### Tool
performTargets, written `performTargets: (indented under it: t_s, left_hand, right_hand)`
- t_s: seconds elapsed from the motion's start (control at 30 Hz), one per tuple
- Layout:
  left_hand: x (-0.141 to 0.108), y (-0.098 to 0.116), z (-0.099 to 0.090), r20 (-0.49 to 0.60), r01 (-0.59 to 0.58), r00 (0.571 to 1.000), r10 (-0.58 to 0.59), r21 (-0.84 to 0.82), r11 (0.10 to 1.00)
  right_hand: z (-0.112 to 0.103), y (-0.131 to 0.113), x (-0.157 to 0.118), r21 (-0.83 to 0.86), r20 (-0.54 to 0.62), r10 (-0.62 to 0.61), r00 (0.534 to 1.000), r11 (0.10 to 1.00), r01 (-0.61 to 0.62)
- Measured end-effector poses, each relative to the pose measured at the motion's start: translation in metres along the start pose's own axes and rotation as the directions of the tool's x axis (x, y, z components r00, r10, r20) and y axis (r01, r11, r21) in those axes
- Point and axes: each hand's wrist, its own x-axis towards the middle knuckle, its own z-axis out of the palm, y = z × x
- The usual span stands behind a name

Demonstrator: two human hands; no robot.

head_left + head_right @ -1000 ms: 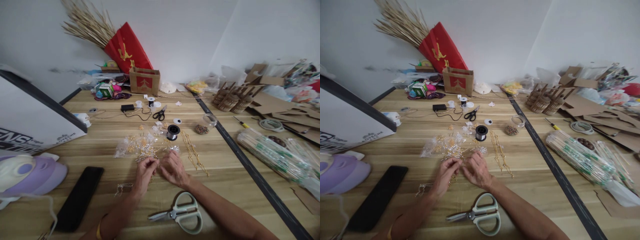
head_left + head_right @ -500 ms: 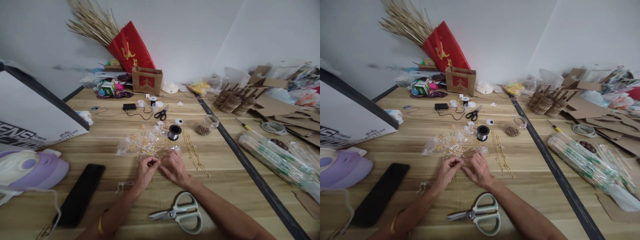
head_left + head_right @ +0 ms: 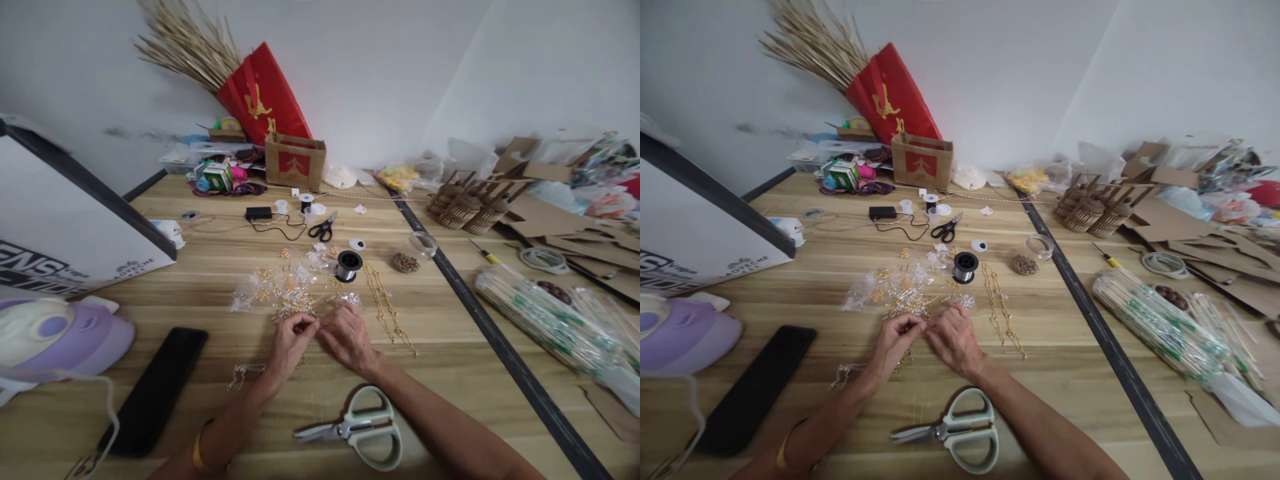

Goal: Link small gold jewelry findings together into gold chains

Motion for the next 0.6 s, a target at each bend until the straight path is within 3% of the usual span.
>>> performTargets:
  t_s: [0.13,0.2,0.3,0.37,0.47,0.6]
  left_hand:
    - [0.0,-0.001,0.0,0.0,-0.006,1.0,0.006,0.011,1.0]
    - [0.001,-0.001,0.0,-0.015,0.016,1.0,-0.016,0.007,1.0]
    - [0.002,0.0,0.0,-0.04,0.043,0.998,-0.043,-0.015,0.999]
    - [0.003,0.0,0.0,-0.054,0.048,0.997,-0.05,-0.04,0.998]
    - [0.003,0.0,-0.001,-0.074,0.053,0.996,-0.058,-0.07,0.996]
    - [0.003,0.0,-0.002,-0.07,0.061,0.995,-0.067,-0.093,0.994]
  right_hand:
    - [-0.008,-0.004,0.003,0.048,-0.062,0.014,0.998,0.999,-0.011]
    - [-0.016,-0.006,0.005,0.118,-0.116,0.089,0.989,0.99,-0.075]
    - [-0.026,-0.005,0.009,0.246,-0.203,0.345,0.916,0.924,-0.294]
    - [-0.029,-0.002,0.011,0.298,-0.284,0.431,0.857,0.889,-0.348]
    - [-0.028,0.001,0.012,0.321,-0.338,0.452,0.825,0.88,-0.351]
    - [-0.027,0.001,0.012,0.316,-0.324,0.437,0.839,0.886,-0.34]
